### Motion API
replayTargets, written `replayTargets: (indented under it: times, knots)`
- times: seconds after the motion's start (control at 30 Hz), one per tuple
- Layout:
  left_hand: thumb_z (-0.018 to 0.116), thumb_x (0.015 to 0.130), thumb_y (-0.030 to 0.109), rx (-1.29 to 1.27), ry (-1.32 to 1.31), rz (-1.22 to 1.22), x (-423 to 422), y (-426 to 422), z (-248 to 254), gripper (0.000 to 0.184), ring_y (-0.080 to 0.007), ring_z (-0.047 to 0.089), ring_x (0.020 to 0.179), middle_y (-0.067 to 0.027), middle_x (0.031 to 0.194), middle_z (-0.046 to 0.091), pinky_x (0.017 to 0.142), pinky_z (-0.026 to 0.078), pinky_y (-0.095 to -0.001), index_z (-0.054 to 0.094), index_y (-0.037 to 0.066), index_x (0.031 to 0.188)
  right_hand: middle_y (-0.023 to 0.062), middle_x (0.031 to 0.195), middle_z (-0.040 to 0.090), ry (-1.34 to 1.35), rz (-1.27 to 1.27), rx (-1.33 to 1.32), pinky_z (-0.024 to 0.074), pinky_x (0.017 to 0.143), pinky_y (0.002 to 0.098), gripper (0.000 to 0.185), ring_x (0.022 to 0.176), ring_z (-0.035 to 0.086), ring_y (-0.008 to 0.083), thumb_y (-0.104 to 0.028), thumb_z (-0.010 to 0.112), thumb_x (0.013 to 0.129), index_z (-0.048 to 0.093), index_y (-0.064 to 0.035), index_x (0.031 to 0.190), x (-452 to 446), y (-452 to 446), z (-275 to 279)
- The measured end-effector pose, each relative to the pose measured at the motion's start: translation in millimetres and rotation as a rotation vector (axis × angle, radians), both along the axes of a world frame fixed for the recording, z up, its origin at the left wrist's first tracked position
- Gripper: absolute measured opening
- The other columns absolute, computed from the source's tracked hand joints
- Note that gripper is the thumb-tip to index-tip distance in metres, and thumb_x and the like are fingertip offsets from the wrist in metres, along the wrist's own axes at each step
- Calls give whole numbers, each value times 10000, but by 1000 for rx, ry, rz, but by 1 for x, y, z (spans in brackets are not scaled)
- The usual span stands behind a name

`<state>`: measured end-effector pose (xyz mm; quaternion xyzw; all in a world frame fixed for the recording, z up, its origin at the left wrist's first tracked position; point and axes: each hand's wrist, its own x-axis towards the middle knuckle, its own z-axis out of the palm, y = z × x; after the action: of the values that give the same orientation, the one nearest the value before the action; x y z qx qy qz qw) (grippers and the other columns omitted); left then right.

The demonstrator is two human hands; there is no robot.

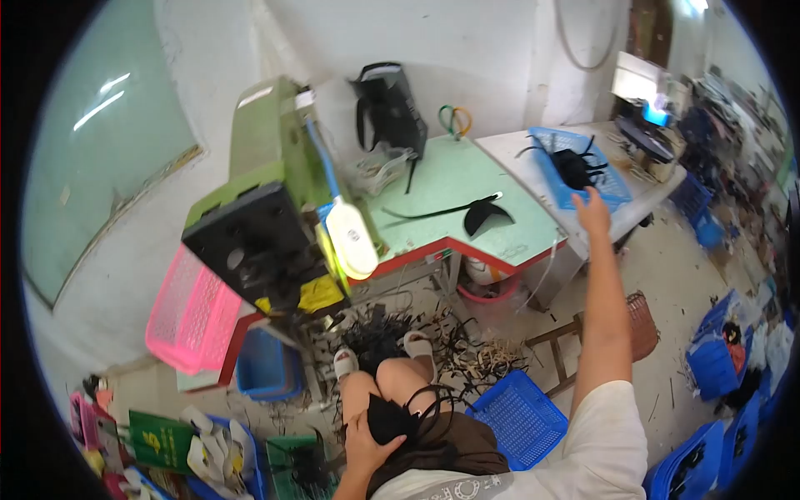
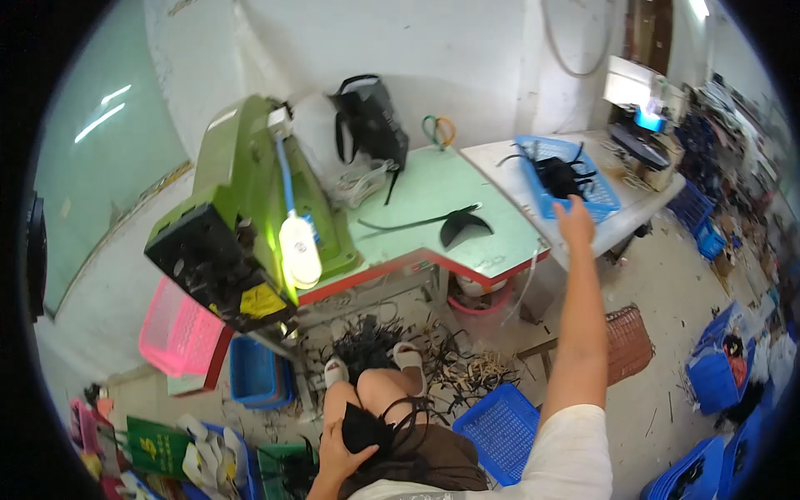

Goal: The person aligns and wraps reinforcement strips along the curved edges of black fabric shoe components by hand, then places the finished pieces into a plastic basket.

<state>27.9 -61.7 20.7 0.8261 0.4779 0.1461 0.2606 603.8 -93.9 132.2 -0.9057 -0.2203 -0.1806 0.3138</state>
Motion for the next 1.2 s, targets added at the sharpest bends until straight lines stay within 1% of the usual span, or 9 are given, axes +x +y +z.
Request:
replayTargets:
  times: [0.07,0.2,0.4,0.53,0.7,0.93,1.0,1.1,1.2]
  knots:
    - [750,514,387,-9,-28,-7,-1,-1,8,743,-312,469,992,-169,1093,452,828,400,-350,481,-32,1066,185,1210,420,-124,124,42,364,874,379,588,1092,434,301,-368,572,739,379,-71,1208,63,-18,-40]
    - [721,542,271,193,-127,-70,-1,2,11,518,-304,497,945,-151,1030,505,810,405,-363,564,-28,935,148,1018,522,-109,8,94,419,754,343,562,893,525,256,-311,589,747,384,-39,1195,-31,-22,2]
    - [722,532,370,323,102,-85,1,-2,18,444,-224,491,834,-59,832,525,755,351,-345,587,75,835,42,801,551,319,857,269,418,618,216,259,704,516,87,-150,580,762,538,-25,986,-213,-19,-17]
    - [723,500,407,348,129,-176,-1,-4,20,462,-216,472,855,-47,826,507,801,313,-368,549,88,787,39,756,598,857,1365,-217,450,620,251,248,678,559,111,-170,598,750,565,-31,953,-304,-30,-62]
    - [717,496,408,437,234,-340,1,3,29,450,-219,423,934,-81,891,466,854,295,-378,536,85,752,70,774,608,947,1573,-439,446,611,245,293,674,561,124,-213,615,748,563,-33,973,-357,-30,-85]
    - [661,654,301,-102,138,-431,-13,13,80,324,-240,548,712,-111,727,571,694,425,-335,579,23,797,48,797,608,1375,1689,-573,445,625,239,312,697,553,105,-203,595,779,548,1,1010,-347,-30,-45]
    - [631,696,306,-166,-541,-343,-21,22,91,299,-258,568,602,-163,629,566,591,436,-360,586,19,769,47,772,598,1593,1734,-568,440,637,238,268,702,554,116,-173,565,800,556,33,971,-347,-27,-20]
    - [612,769,215,-402,-978,-177,-22,37,85,240,-119,567,657,-73,738,603,591,447,-255,571,-9,845,48,725,586,1343,1551,129,440,647,240,228,685,555,129,-155,548,811,572,53,900,-398,-17,-39]
    - [590,792,183,-714,-1131,38,-29,32,103,210,-75,554,694,-27,795,597,612,452,-213,561,-10,869,39,746,572,1440,1432,233,435,650,239,186,703,544,124,-146,542,810,573,37,825,-421,5,-42]
